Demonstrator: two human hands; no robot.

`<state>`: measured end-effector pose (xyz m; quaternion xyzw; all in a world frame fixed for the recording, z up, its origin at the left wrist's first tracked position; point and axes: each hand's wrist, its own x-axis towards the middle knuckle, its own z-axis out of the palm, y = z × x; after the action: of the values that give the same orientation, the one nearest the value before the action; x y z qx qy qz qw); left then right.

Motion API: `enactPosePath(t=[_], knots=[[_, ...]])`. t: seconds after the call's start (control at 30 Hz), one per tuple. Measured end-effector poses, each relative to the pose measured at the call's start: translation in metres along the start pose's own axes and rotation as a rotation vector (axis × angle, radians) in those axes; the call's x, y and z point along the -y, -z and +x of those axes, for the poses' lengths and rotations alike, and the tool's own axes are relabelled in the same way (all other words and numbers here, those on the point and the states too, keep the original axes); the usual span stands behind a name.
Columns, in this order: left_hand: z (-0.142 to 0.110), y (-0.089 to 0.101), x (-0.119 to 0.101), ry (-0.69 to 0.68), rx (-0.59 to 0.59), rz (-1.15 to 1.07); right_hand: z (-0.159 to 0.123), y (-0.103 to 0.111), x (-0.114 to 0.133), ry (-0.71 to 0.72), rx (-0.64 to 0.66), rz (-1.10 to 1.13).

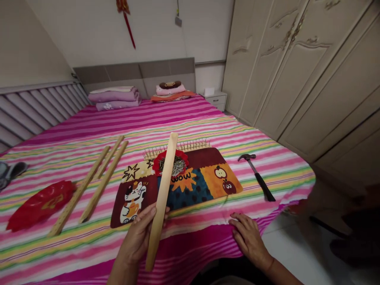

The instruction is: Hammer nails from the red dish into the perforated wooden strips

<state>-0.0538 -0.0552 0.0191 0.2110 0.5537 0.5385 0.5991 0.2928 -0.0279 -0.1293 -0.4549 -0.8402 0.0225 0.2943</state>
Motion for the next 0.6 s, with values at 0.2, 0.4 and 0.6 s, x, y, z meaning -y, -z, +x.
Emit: enactPosePath(t=[0.2,0.4,0.6], knots=[[0.004,0.003,0.008,-0.077,-0.076,0.132,0.001,0.001,0.002,-0.01,0.014,0.003],[0.042,0.017,0.005,-0.739,-0.144,0.97,-0.001,0.0,0.001,-0.007,0.01,-0.008],[0.087,0.032,0.016,-0.859,-0.102,1.272,-0.001,0.0,0.001,-0.017,0.011,-0.013]])
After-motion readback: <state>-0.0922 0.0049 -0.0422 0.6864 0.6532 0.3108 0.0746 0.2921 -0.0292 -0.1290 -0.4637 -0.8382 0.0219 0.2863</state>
